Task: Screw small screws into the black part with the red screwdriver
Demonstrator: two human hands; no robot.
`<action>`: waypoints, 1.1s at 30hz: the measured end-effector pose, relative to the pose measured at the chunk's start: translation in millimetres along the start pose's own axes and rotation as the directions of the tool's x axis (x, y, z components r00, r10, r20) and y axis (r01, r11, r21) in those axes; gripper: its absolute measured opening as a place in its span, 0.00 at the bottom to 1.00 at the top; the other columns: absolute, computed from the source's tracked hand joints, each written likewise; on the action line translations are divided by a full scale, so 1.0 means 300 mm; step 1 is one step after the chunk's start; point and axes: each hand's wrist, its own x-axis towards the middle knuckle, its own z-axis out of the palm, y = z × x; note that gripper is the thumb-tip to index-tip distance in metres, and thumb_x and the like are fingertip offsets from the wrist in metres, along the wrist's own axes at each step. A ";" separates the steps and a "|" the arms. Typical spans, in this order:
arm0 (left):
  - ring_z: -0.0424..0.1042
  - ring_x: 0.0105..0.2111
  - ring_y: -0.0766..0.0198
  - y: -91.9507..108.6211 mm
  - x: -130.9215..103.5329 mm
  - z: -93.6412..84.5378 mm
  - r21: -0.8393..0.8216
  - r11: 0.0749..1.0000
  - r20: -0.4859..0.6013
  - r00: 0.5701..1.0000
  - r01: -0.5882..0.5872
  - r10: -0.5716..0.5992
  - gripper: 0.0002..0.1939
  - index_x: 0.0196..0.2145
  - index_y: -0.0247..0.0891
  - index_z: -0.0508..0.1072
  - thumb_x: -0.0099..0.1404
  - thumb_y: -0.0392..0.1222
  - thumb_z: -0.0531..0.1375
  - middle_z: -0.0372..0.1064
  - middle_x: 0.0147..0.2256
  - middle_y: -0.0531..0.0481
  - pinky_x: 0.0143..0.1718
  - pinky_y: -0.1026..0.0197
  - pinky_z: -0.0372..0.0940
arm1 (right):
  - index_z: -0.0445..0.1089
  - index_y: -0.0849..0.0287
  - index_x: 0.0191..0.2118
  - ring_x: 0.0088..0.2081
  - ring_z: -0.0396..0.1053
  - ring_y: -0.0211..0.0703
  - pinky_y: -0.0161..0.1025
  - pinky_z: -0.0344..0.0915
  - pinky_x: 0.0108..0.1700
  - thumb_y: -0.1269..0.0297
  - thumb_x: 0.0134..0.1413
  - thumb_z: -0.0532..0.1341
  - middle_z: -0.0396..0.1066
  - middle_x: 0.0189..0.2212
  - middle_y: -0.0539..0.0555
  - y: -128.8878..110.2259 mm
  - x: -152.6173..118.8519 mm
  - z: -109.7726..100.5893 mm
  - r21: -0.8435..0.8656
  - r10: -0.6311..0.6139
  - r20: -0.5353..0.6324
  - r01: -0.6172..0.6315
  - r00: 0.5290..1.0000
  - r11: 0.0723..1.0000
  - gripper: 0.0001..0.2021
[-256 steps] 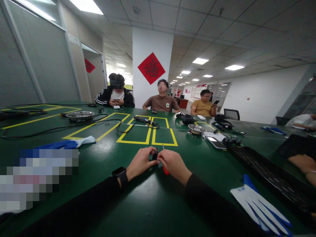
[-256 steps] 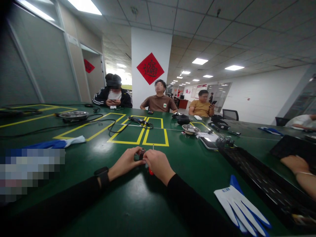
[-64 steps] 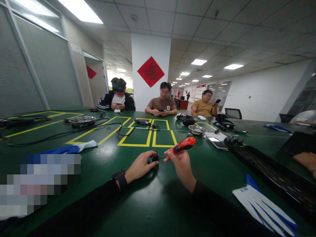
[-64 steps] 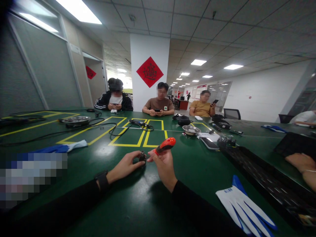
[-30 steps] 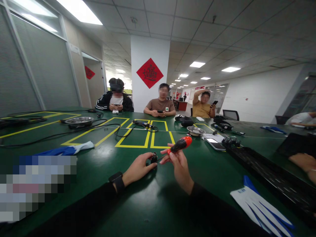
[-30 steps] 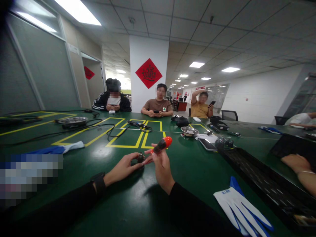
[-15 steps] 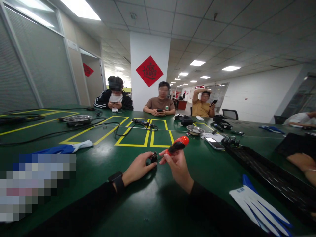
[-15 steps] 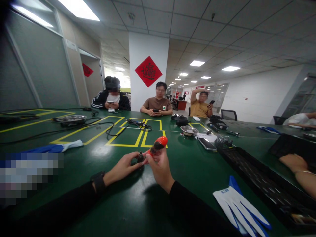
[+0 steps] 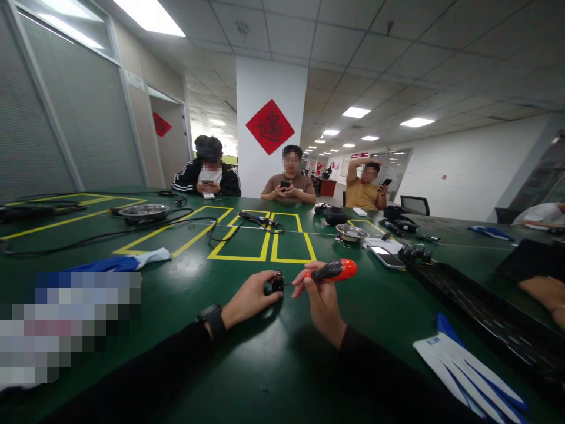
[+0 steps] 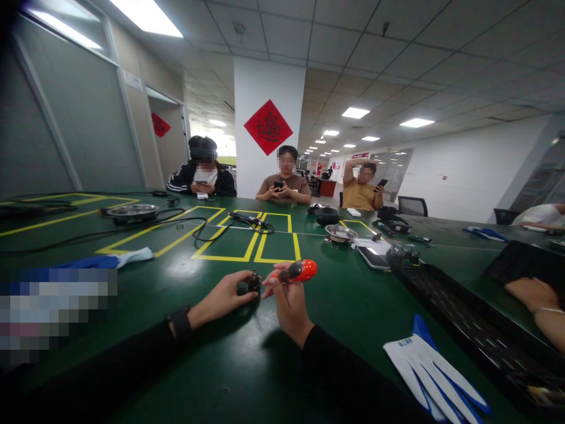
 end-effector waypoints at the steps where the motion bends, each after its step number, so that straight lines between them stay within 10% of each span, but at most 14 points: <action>1: 0.68 0.37 0.58 -0.002 0.001 0.000 -0.007 1.000 0.000 1.000 0.005 -0.005 0.15 0.40 0.36 0.71 0.54 0.41 0.60 0.71 0.37 0.47 0.42 0.59 0.62 | 0.58 0.55 0.42 0.23 0.67 0.37 0.37 0.65 0.29 0.60 0.57 0.55 0.69 0.28 0.48 -0.001 0.001 0.000 0.005 0.001 0.000 -0.001 1.000 1.000 0.09; 33: 0.69 0.35 0.59 0.013 -0.004 -0.010 0.014 1.000 -0.001 1.000 0.013 -0.013 0.16 0.38 0.35 0.73 0.55 0.48 0.59 0.72 0.35 0.48 0.39 0.61 0.62 | 0.58 0.56 0.40 0.23 0.67 0.36 0.36 0.65 0.27 0.63 0.59 0.53 0.67 0.27 0.48 0.000 0.004 -0.005 0.026 -0.028 0.035 0.027 0.999 0.999 0.06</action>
